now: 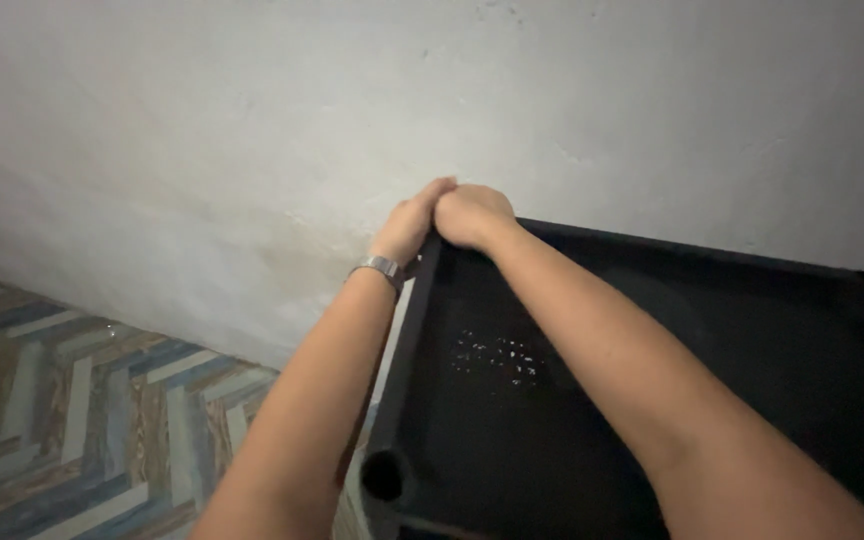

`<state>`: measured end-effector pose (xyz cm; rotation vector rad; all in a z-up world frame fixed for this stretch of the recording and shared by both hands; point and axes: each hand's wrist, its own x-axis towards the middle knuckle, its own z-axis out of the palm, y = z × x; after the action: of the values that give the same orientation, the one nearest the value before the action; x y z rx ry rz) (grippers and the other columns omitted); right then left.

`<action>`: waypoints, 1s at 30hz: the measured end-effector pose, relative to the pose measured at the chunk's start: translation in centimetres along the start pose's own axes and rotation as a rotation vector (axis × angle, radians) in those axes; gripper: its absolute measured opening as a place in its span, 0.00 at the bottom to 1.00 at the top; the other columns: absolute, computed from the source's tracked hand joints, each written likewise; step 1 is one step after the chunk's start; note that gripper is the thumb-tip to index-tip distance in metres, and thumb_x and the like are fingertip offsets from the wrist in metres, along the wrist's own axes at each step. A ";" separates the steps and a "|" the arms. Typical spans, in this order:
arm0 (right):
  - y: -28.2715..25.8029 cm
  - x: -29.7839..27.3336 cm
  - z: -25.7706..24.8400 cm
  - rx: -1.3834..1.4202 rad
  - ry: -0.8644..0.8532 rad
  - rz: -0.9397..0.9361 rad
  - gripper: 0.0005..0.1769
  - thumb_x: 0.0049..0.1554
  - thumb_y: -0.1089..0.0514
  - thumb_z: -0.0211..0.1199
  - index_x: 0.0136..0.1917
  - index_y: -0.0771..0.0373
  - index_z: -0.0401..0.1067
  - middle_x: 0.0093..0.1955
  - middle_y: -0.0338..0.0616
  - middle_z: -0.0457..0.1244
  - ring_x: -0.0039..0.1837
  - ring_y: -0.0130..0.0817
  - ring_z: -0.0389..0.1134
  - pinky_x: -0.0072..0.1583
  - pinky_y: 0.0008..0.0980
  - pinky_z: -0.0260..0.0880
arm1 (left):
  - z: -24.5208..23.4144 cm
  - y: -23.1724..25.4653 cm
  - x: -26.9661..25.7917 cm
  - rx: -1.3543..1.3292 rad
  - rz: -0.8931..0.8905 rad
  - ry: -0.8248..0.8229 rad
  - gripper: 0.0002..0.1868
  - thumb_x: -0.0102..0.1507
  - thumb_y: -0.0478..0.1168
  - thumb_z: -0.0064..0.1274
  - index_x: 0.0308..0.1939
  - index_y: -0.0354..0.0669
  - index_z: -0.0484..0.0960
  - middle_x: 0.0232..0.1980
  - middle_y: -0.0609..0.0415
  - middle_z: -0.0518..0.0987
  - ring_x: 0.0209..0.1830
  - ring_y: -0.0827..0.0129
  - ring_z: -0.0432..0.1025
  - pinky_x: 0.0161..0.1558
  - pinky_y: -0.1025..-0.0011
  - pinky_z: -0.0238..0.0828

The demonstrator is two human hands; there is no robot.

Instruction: The person assembles a black plastic three-tier shelf by inserting four legs into the bottom tray and then placing the middle and top trays onto the legs. The person handles the trays and legs by hand without using tools.

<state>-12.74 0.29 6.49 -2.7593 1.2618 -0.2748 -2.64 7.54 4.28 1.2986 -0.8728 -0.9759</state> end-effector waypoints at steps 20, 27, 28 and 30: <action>-8.5 -11.8 -3.4 0.063 -0.228 -0.546 0.22 0.59 0.41 0.51 0.56 0.49 0.80 0.62 0.44 0.68 0.67 0.48 0.63 0.70 0.44 0.60 | -5.2 4.6 -11.0 0.096 -0.064 0.101 0.54 0.55 0.71 0.52 0.76 0.41 0.62 0.79 0.35 0.57 0.76 0.39 0.53 0.70 0.38 0.50; -11.6 -18.3 -4.0 0.006 -0.345 -0.592 0.20 0.61 0.44 0.49 0.57 0.47 0.78 0.67 0.36 0.65 0.76 0.40 0.55 0.77 0.53 0.36 | -3.8 5.7 -18.3 0.250 -0.036 0.012 0.47 0.57 0.65 0.54 0.71 0.36 0.70 0.68 0.32 0.73 0.68 0.47 0.69 0.64 0.47 0.65; -11.9 -18.8 -3.9 0.023 -0.352 -0.558 0.20 0.61 0.44 0.50 0.57 0.48 0.78 0.68 0.35 0.64 0.78 0.39 0.52 0.77 0.55 0.31 | -3.4 5.7 -19.0 0.254 -0.040 0.006 0.46 0.57 0.63 0.56 0.70 0.36 0.69 0.67 0.31 0.74 0.66 0.47 0.71 0.63 0.48 0.69; -12.3 -19.7 -3.9 0.066 -0.320 -0.620 0.20 0.62 0.43 0.50 0.59 0.48 0.78 0.68 0.39 0.64 0.77 0.42 0.53 0.76 0.50 0.37 | -2.8 5.8 -20.4 0.283 -0.022 0.015 0.46 0.57 0.61 0.59 0.70 0.35 0.66 0.66 0.30 0.75 0.64 0.48 0.74 0.62 0.50 0.73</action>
<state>-17.11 23.17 9.87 -2.9015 0.3039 0.0857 -6.92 27.65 10.16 1.5556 -1.0136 -0.8803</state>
